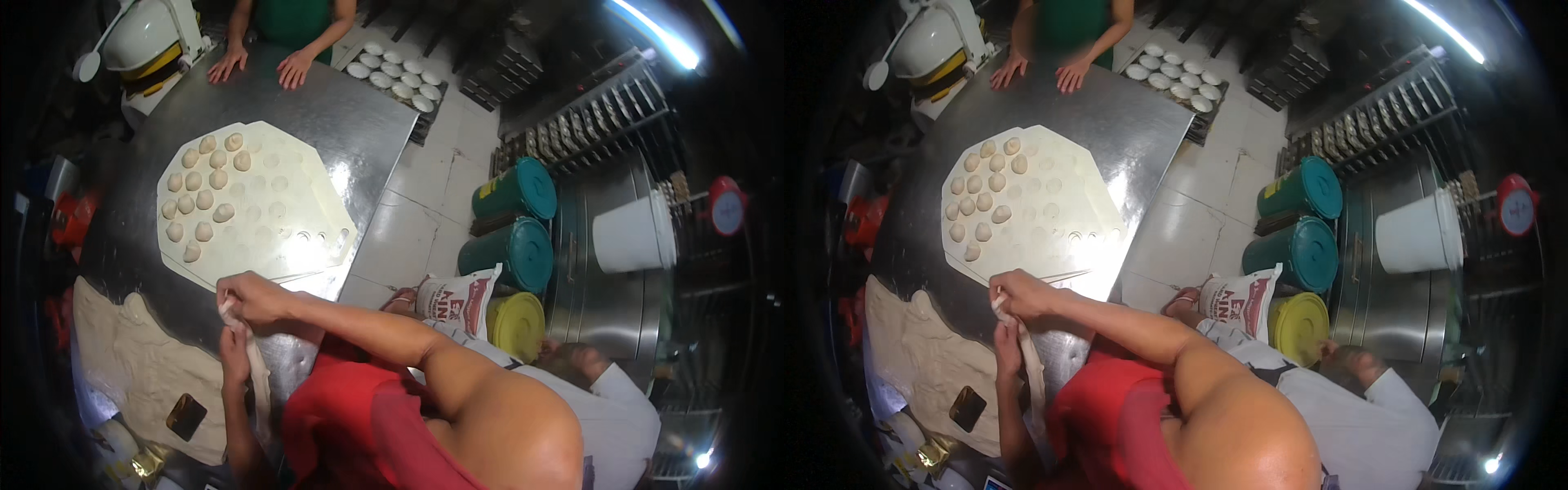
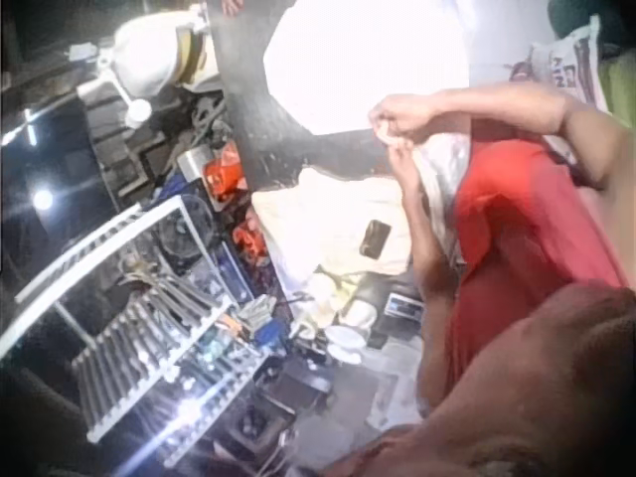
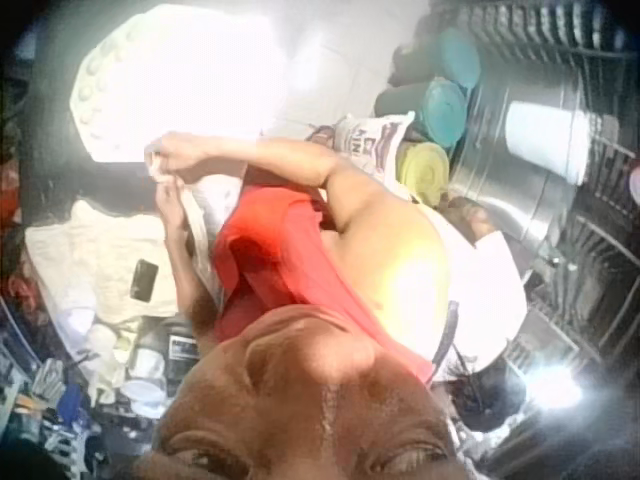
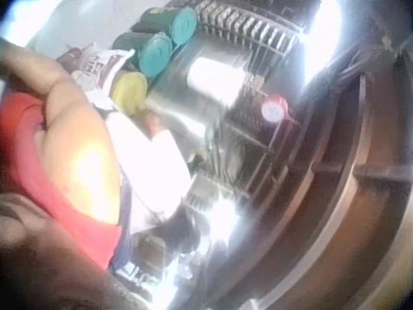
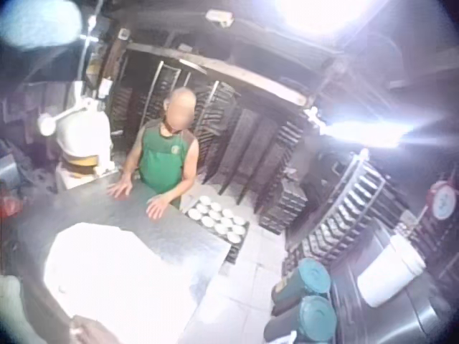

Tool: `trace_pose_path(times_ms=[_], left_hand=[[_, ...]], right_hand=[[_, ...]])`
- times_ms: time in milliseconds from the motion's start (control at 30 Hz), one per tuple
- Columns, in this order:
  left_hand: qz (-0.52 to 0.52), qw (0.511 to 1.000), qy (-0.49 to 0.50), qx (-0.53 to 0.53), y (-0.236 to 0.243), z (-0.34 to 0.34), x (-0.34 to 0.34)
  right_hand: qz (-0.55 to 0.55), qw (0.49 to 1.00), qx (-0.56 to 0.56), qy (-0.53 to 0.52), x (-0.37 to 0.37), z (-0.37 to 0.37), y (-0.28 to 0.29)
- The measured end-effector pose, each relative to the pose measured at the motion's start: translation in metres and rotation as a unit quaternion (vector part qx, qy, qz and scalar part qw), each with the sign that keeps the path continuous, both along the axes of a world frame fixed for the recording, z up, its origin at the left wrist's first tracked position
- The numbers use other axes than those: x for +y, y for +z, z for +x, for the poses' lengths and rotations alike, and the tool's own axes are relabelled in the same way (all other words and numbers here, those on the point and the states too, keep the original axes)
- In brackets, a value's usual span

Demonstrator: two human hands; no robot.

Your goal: The person prepares dough by hand on a metal table, pressing and flattening a large piece before portioning it into smaller balls and placing them onto a white board.

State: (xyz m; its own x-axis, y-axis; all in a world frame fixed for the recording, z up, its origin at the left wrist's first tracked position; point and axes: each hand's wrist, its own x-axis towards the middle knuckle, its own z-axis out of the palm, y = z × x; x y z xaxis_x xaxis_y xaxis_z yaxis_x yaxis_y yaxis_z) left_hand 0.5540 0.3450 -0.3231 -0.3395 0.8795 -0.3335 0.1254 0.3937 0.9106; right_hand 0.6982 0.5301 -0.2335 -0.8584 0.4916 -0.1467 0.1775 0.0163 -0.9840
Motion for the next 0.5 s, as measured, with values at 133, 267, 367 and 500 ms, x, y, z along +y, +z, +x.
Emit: trace_pose_path(times_ms=[133, 267, 367, 500], left_hand=[[0.015, 0.995, -0.091, -0.044, 0.034, 0.016, -0.011], [0.051, 0.992, -0.114, -0.013, 0.055, 0.008, -0.029], [-0.005, 0.988, -0.142, -0.066, 0.072, 0.010, -0.026], [0.190, 0.954, -0.121, 0.199, 0.081, -0.003, -0.019]], right_hand=[[0.092, 0.994, -0.047, -0.046, -0.037, 0.014, 0.009], [-0.050, 0.995, 0.010, -0.087, -0.063, 0.019, 0.036], [0.086, 0.988, -0.055, -0.113, -0.065, 0.025, 0.022], [0.159, 0.980, -0.084, -0.080, -0.069, -0.001, 0.039]])
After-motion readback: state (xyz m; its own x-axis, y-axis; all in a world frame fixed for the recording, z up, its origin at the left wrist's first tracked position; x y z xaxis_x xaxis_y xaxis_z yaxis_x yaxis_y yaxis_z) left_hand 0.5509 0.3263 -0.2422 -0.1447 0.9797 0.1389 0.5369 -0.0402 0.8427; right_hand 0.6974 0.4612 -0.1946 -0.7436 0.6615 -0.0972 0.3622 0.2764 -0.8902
